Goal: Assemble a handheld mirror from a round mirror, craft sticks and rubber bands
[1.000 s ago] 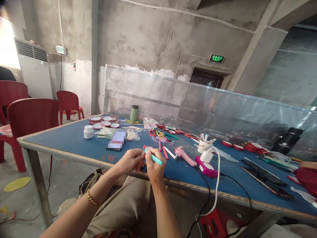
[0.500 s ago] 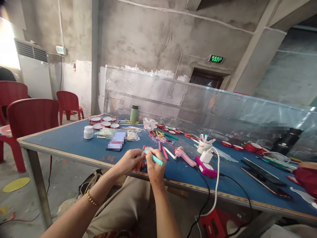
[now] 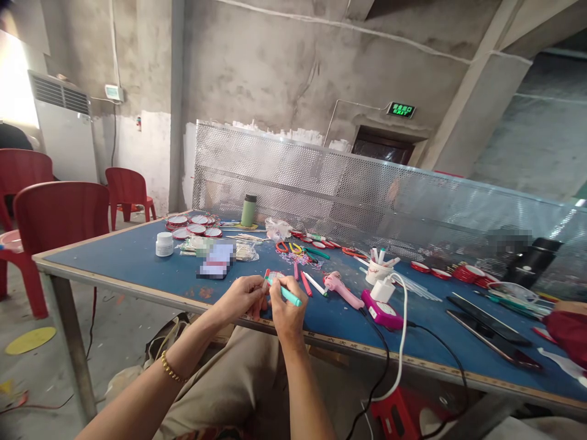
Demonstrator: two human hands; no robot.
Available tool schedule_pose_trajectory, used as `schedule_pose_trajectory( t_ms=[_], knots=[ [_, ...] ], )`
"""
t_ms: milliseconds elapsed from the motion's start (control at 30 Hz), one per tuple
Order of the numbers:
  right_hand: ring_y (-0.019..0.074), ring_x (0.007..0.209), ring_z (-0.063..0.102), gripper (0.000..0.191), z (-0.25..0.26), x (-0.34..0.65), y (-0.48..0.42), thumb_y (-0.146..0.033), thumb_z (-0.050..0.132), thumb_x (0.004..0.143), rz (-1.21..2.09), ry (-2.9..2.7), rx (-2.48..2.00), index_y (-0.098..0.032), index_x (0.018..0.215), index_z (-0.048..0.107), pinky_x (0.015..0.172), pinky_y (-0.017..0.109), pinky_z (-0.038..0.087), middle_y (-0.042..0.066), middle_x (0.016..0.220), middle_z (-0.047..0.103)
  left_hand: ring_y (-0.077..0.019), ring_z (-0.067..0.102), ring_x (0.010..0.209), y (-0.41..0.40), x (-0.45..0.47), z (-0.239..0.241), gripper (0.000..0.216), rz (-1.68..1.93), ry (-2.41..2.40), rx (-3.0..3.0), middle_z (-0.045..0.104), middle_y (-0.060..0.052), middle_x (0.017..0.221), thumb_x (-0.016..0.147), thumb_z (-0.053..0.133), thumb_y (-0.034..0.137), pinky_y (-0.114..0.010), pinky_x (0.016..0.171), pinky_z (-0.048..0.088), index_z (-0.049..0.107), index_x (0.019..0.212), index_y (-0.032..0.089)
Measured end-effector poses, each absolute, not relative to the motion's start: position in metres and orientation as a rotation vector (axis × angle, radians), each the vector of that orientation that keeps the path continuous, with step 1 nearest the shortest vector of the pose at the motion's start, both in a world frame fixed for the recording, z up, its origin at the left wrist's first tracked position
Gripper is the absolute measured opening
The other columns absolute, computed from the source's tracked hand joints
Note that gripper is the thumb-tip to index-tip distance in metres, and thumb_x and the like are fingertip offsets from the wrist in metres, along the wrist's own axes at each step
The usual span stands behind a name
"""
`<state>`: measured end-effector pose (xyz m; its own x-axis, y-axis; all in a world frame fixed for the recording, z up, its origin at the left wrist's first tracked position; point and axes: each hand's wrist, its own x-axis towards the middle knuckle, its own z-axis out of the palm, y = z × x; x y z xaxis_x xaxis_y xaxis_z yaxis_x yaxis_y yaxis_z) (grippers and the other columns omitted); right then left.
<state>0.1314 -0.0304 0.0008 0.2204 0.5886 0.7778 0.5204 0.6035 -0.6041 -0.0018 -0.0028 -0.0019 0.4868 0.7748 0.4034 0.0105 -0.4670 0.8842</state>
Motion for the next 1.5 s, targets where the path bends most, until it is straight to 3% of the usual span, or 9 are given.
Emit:
schedule_pose_trajectory(
  t_ms=[567, 1167, 1500],
  knots=[
    [0.0099, 0.042, 0.055, 0.026, -0.0013, 0.1328, -0.0291, -0.034, 0.056, 0.089, 0.052, -1.418, -1.01, -0.019, 0.068, 0.056, 0.041, 0.02, 0.043, -0.004, 0.056, 0.057, -0.0117, 0.057, 0.041, -0.0036, -0.0006, -0.0004, 0.032, 1.071, 0.696, 1.841, 0.058, 0.002, 0.053, 0.09, 0.043, 0.042, -0.02, 0.042, 0.038, 0.048, 0.069, 0.019],
    [0.011, 0.04, 0.054, 0.024, 0.0006, 0.1325, -0.0314, -0.037, 0.057, 0.088, 0.139, -1.318, -0.99, -0.019, 0.072, 0.057, 0.04, 0.021, 0.043, -0.004, 0.053, 0.058, -0.0101, 0.056, 0.04, -0.0073, -0.002, 0.0045, 0.02, 1.048, 0.661, 1.803, 0.06, 0.002, 0.057, 0.086, 0.043, 0.028, -0.019, 0.04, 0.037, 0.048, 0.07, 0.018],
    [0.0103, 0.041, 0.055, 0.026, 0.001, 0.1311, -0.0335, -0.036, 0.056, 0.089, 0.12, -1.36, -0.991, -0.019, 0.069, 0.056, 0.041, 0.02, 0.043, -0.003, 0.056, 0.059, -0.0105, 0.056, 0.04, -0.0067, -0.0022, 0.001, 0.023, 1.056, 0.654, 1.788, 0.058, 0.002, 0.055, 0.087, 0.043, 0.032, -0.02, 0.04, 0.038, 0.048, 0.07, 0.018]
  ],
)
